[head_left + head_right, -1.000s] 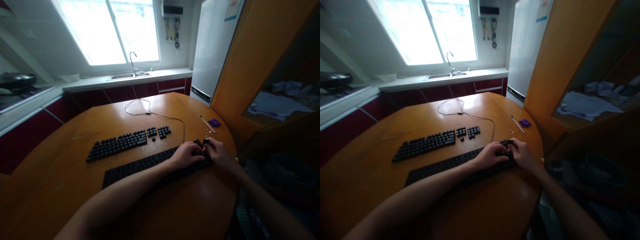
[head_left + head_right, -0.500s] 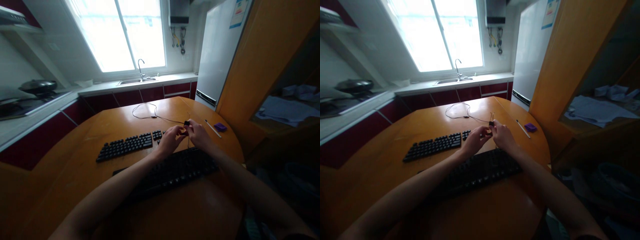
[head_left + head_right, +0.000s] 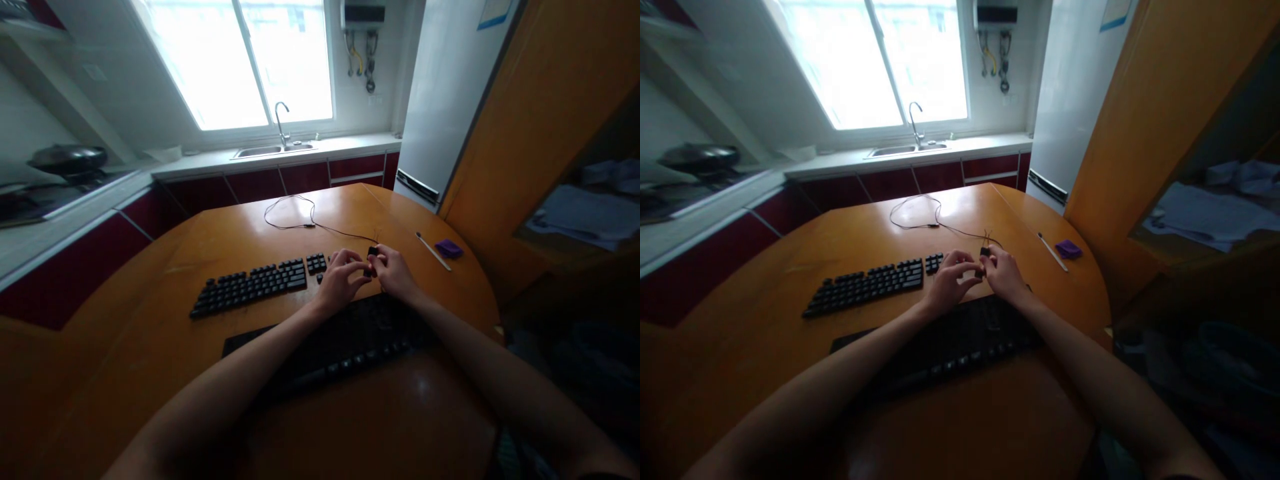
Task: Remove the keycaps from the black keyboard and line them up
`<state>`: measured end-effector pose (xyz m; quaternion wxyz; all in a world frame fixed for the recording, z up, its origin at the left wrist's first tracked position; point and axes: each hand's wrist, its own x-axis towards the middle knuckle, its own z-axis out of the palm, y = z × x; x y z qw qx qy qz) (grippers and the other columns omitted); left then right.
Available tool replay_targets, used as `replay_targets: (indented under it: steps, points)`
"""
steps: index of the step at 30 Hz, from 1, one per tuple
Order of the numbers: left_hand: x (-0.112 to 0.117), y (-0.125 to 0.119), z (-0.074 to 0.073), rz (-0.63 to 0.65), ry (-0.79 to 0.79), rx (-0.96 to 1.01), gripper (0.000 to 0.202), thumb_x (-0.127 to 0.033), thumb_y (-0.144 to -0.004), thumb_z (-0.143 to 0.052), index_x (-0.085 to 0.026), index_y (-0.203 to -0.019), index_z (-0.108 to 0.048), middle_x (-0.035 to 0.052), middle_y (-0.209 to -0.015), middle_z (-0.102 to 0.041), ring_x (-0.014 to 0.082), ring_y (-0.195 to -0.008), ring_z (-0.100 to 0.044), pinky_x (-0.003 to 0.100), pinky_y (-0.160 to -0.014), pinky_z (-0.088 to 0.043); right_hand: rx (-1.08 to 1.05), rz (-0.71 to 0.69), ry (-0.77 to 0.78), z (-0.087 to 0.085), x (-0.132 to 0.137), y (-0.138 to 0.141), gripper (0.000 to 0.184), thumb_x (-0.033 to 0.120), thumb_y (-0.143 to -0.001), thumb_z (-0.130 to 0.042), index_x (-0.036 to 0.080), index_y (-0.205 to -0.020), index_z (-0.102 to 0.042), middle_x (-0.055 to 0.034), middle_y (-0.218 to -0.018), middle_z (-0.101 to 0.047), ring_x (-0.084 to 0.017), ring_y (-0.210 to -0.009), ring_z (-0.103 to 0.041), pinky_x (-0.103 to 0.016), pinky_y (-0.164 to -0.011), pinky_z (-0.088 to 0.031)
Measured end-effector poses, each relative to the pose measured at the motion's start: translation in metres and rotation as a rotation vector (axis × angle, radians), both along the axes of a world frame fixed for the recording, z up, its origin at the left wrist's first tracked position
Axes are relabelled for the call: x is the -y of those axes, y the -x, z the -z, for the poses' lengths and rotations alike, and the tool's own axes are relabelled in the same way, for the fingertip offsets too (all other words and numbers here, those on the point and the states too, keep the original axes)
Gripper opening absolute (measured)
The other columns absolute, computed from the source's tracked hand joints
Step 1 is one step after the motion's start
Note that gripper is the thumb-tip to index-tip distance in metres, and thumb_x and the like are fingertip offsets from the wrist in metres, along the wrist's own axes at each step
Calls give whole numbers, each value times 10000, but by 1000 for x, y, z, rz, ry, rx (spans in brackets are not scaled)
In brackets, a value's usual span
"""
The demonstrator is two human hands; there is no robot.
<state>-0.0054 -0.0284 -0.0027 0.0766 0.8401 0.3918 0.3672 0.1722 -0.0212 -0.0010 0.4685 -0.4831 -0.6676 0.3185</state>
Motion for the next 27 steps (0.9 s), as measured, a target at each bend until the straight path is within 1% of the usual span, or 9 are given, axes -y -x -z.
replay_targets:
  steps: [2,3,6,8,11,16,22,27]
  points:
    - [-5,3,4,-83,34,41,166,-343,-834,-756,-251,-972,-750,56,-1099,-594,219,-1065,-526,391,-975,-463,-45,9,15,1,-2,-1,166,345,-913,-526,223,-801,-507,-15,-633,-658,-176,-579,-638,-279,-578,-476]
    - [-7,5,6,-142,43,28,157,-343,-813,-776,-254,-941,-761,57,-1110,-592,230,-1078,-518,406,-989,-450,-69,18,22,1,-2,-3,171,352,-913,-529,220,-806,-510,-23,-638,-669,-179,-581,-644,-285,-588,-487]
    - [-13,10,11,-292,65,-101,147,-337,-753,-825,-279,-881,-782,57,-1179,-579,281,-1137,-477,468,-1006,-412,-123,48,34,1,-3,-7,197,389,-910,-543,215,-821,-521,-39,-649,-687,-185,-589,-656,-295,-601,-507]
    - [-15,11,14,-337,83,-189,163,-346,-739,-833,-295,-886,-787,59,-1214,-570,309,-1169,-455,496,-995,-398,-141,64,36,0,-3,-10,217,411,-907,-550,213,-821,-522,-40,-647,-690,-185,-591,-659,-298,-610,-512]
    - [-16,11,16,-354,84,-253,174,-365,-740,-829,-301,-896,-786,59,-1237,-558,320,-1185,-439,497,-981,-392,-150,72,40,-1,-2,-12,216,405,-903,-549,210,-814,-525,-42,-648,-689,-182,-589,-658,-300,-614,-514]
    - [-15,10,16,-366,118,-273,188,-375,-740,-823,-289,-899,-772,65,-1226,-553,319,-1178,-437,477,-980,-391,-162,65,42,-3,-1,-13,196,386,-899,-551,207,-820,-532,-48,-663,-693,-182,-596,-659,-302,-613,-519]
    - [-17,9,15,-428,102,-252,377,-365,-718,-831,-252,-1039,-669,79,-1240,-532,313,-1150,-453,457,-962,-397,-172,74,34,-7,1,-15,187,362,-897,-544,201,-805,-528,-53,-670,-695,-175,-586,-654,-287,-582,-501]
    - [-18,8,17,-461,105,-255,424,-381,-720,-822,-226,-1062,-623,94,-1251,-512,323,-1171,-436,452,-968,-380,-168,77,32,-8,1,-16,226,409,-897,-549,204,-804,-525,-60,-678,-706,-173,-584,-654,-290,-584,-508]
